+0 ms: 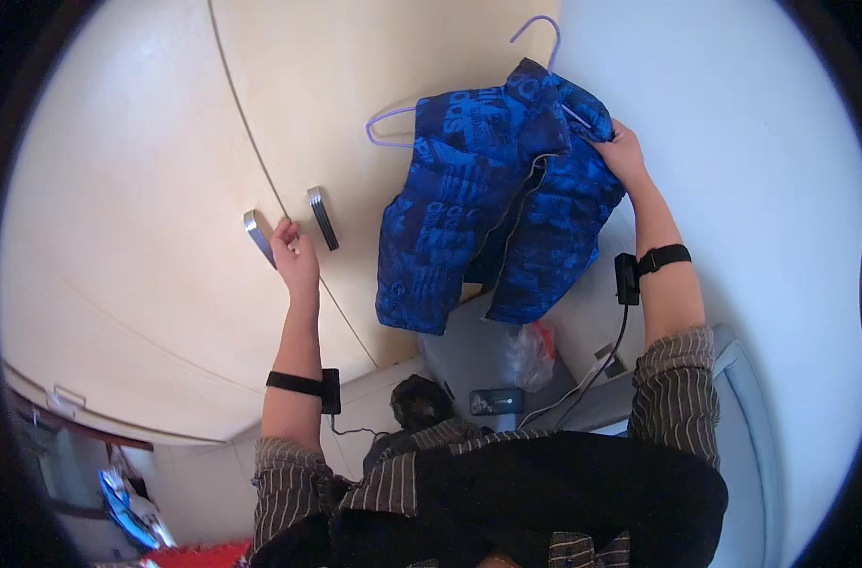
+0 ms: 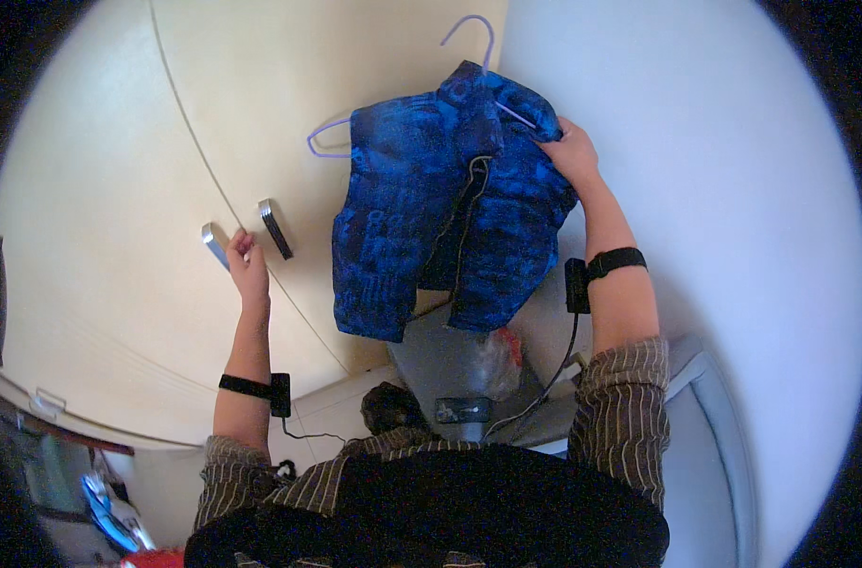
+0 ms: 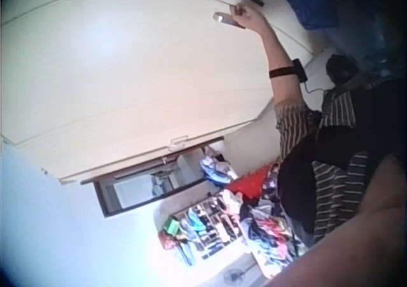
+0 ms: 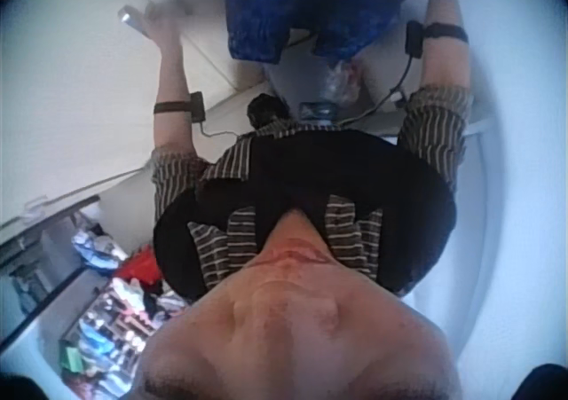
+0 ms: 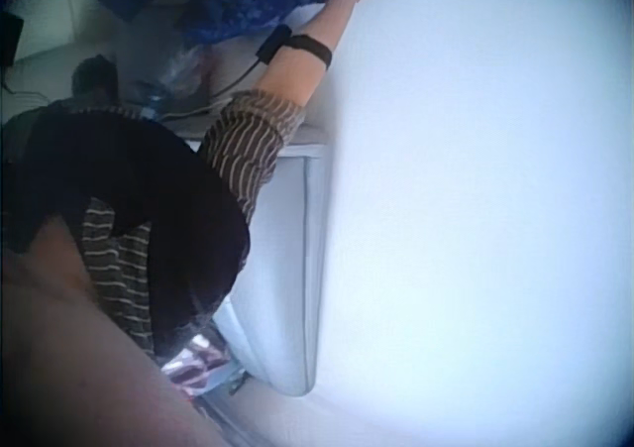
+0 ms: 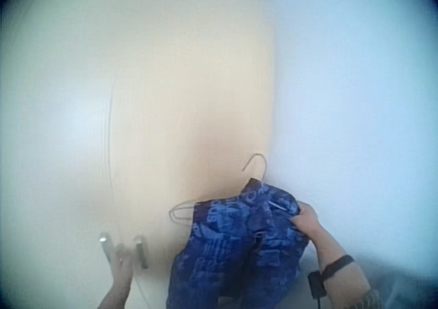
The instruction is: The person folds a blue jacket and hangs it in a closet, then folds a pair of grey sweatpants and a black sweater on the bed. The person handles each garment by hand, smoothing and aligning edges before placing them in a neat stack.
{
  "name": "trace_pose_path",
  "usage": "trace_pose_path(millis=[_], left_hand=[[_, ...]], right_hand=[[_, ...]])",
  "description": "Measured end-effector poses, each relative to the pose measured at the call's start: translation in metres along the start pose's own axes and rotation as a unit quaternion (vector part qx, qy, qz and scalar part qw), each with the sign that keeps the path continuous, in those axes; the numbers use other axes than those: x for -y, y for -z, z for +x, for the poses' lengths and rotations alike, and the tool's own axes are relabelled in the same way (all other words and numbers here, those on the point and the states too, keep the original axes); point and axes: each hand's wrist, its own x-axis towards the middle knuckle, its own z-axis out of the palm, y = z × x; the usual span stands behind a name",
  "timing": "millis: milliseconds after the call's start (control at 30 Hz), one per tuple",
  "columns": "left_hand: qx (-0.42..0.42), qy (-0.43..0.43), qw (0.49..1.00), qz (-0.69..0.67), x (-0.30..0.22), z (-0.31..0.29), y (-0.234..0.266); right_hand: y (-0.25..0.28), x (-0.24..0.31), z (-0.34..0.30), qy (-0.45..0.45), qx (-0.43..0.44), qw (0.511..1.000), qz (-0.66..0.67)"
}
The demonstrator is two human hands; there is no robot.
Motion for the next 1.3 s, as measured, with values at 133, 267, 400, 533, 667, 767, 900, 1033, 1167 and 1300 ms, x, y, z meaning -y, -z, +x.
trace_pose_path(millis=[133, 267, 400, 533, 667, 767, 900, 1033, 1167, 1300], left_hand=[[-0.045, -0.079, 0.992, 0.084, 0.001, -0.003, -0.005], [-0.084, -0.12, 0.985, 0.094, 0.009, 0.008, 0.001], [-0.255, -0.041, 0.965, 0.036, 0.02, 0.04, 0.044], [-0.046, 0.087, 0.995, 0.024, 0.027, 0.056, 0.061], [0.081, 0.165, 0.975, 0.125, 0.012, 0.05, 0.052], [0.091, 0.141, 0.979, 0.115, -0.012, 0.024, 0.064], [0.108, 0.096, 0.985, 0.099, -0.048, -0.05, 0.125], [0.006, 0.148, 0.988, 0.051, -0.085, -0.138, 0.234], [-0.235, 0.194, 0.947, -0.101, -0.101, -0.199, 0.34], [-0.273, 0.171, 0.931, -0.173, -0.126, -0.213, 0.424]], right_hand=[[-0.005, -0.007, 0.0, 0.02, -0.005, 1.0, 0.002], [-0.014, -0.017, -0.002, 0.022, 0.013, 0.998, 0.062], [-0.016, -0.03, -0.003, -0.029, 0.001, 0.999, 0.043], [-0.011, -0.029, -0.006, 0.034, -0.002, 0.999, 0.018], [-0.012, -0.011, -0.008, -0.008, 0.015, 0.999, 0.036], [-0.023, 0.001, -0.011, -0.013, 0.054, 0.998, 0.005], [-0.04, 0.018, -0.019, 0.008, 0.124, 0.992, -0.008], [-0.056, 0.042, -0.034, -0.01, 0.217, 0.974, 0.067], [-0.065, 0.081, -0.042, -0.016, 0.273, 0.96, 0.057], [-0.062, 0.126, -0.05, -0.002, 0.355, 0.932, 0.08]])
